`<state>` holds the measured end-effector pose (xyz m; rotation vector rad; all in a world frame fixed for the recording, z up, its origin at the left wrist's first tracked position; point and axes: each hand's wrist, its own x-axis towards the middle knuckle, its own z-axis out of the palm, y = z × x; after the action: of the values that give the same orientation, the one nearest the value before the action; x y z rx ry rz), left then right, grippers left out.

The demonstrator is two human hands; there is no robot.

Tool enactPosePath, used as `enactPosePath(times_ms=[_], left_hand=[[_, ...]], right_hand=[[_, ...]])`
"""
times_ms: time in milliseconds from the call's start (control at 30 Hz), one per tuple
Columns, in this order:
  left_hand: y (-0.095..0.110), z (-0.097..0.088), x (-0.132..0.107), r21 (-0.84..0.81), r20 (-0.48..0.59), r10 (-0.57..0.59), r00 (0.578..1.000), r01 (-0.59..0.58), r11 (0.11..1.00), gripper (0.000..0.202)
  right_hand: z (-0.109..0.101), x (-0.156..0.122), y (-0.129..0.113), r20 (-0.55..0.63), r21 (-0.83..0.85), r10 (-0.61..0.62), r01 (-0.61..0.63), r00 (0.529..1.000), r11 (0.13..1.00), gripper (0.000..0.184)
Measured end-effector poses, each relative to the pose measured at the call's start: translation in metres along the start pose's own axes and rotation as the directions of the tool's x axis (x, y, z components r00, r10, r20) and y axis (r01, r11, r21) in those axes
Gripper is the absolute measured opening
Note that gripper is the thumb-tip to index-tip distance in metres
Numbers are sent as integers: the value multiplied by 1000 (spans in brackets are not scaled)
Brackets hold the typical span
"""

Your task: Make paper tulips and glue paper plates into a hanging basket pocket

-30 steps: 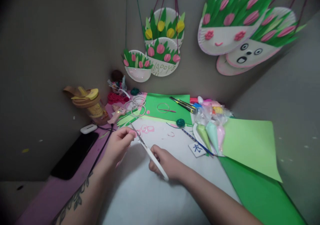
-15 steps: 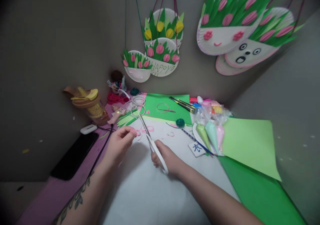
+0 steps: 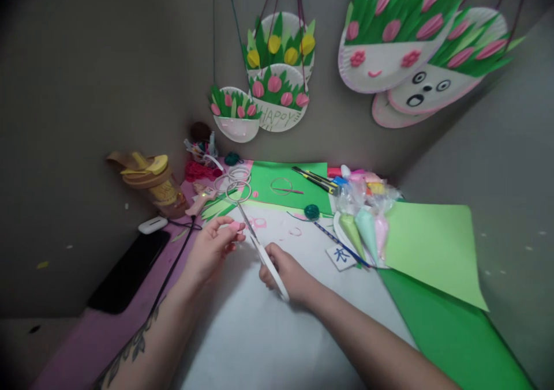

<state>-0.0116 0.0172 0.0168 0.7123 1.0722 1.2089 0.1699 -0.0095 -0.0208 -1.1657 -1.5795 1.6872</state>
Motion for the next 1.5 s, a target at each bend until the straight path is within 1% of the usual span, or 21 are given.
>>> enactPosePath(times_ms=[133,267,333,400,667,767,833,967,1067,1267,1367,1500], left_hand=[[-2,-1,0,62,-24,-7,1000,8,998,32],[-5,-2,3,41,-70,35,997,-32,999,28],[-7,-3,5,35,-79,68,995,-66,997,27],[-8,-4,6,19,-84,75,994,-74,997,29],[-1,2,2,-129,-89,-24,996,12,992,37],[-1,3,2,-157,-94,-38,995,23,987,39],[-1,3,2,-144,-103,-35,994,20,989,39],[-3,2,1,-67,-133,-8,991,-1,998,39],[-3,2,0,-29,-147,7,989,-11,1000,40],[-3,2,2,-64,-153,-5,988,-5,998,40],[-3,2,2,-74,-144,-17,989,7,997,36],[-4,0,2,-44,-142,-13,990,6,999,30]], right_hand=[[0,0,2,1,-17,4,-4,1000,1000,20],[1,0,2,3,-35,1,-1,1000,999,19],[1,0,2,2,-49,6,-6,1000,999,18],[1,0,1,4,-55,8,-8,1000,998,18],[1,0,2,10,-49,7,-6,1000,999,19],[1,0,4,17,-43,-3,3,1000,999,21],[1,1,4,8,-44,-5,5,1000,999,20],[1,1,1,-28,-37,22,-23,999,999,20],[1,2,-2,-32,-35,24,-25,999,999,22],[0,1,-2,-29,-35,17,-18,999,999,21],[1,1,-2,-31,-29,18,-19,999,999,21],[3,1,-1,-38,-24,24,-25,999,999,21]])
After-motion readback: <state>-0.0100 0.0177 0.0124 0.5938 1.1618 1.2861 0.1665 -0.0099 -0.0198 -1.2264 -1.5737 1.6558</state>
